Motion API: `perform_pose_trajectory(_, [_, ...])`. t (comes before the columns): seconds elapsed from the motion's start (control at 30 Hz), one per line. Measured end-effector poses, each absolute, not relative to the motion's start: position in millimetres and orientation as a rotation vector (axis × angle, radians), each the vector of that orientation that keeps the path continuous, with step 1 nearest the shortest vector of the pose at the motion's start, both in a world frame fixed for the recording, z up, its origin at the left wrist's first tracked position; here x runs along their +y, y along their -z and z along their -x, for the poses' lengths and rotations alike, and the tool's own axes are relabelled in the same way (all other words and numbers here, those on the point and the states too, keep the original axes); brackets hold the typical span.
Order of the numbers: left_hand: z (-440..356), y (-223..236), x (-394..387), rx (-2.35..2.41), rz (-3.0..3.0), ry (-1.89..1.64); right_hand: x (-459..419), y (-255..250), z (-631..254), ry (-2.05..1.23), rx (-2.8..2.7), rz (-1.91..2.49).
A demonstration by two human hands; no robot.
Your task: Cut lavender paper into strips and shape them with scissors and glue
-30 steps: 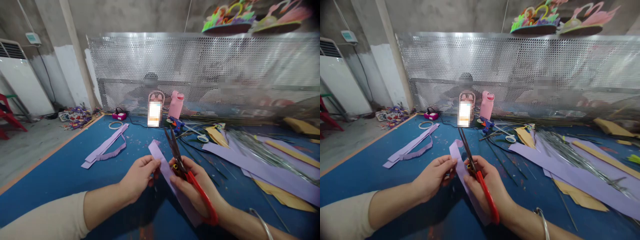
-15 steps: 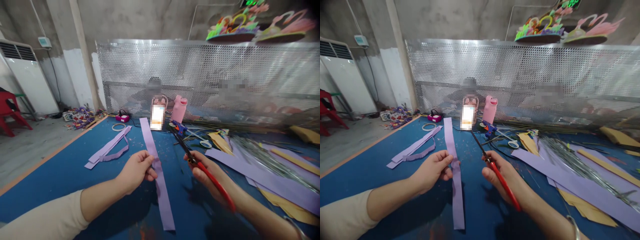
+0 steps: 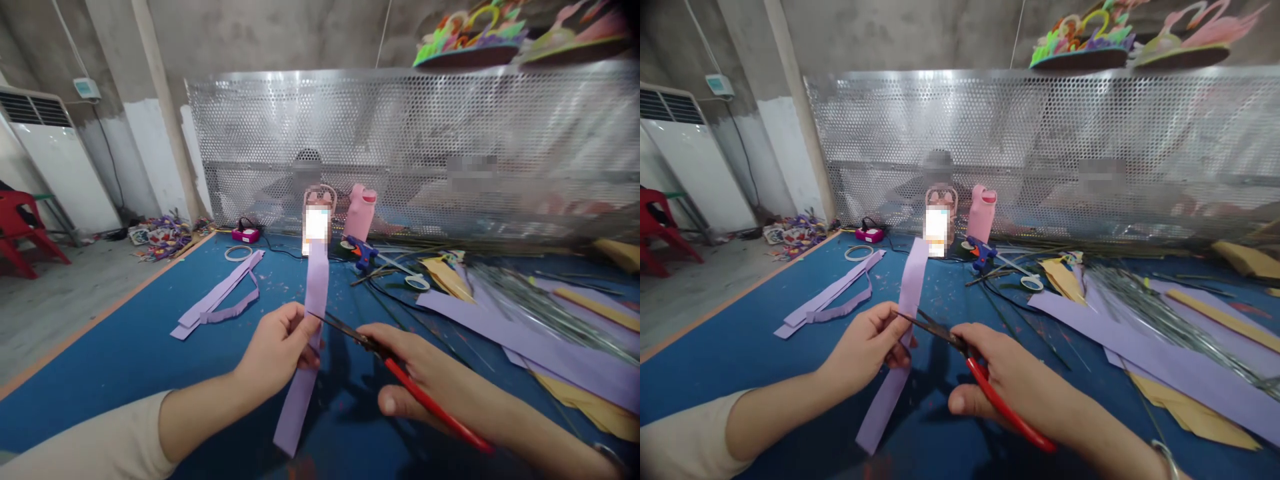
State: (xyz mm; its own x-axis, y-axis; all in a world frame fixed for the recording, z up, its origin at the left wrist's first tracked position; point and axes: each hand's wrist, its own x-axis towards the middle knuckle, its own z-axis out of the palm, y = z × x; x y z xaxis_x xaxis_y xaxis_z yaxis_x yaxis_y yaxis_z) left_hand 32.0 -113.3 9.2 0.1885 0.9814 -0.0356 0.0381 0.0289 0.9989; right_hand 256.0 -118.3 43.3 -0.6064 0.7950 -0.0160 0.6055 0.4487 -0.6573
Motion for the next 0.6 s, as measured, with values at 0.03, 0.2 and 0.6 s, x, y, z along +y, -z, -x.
perform_pose_trajectory(0.03, [-32.3,-9.8,-115.7,1.097,-1.313,-1.038,-119.0,-42.2,-254.3,-0.886,-2.402,1.226])
perform_pose_trajectory(0.2, [-32.7,-13.2,-122.6,1.072,-1.426,-1.042,-122.8,-37.1,-250.4,-0.855,-2.392,1.229])
perform_pose_trajectory(0.6, [-33.6,-10.8,-122.7,1.059,-1.390,-0.884,-117.9,-29.2,-251.9,-0.923,-2.409,1.232])
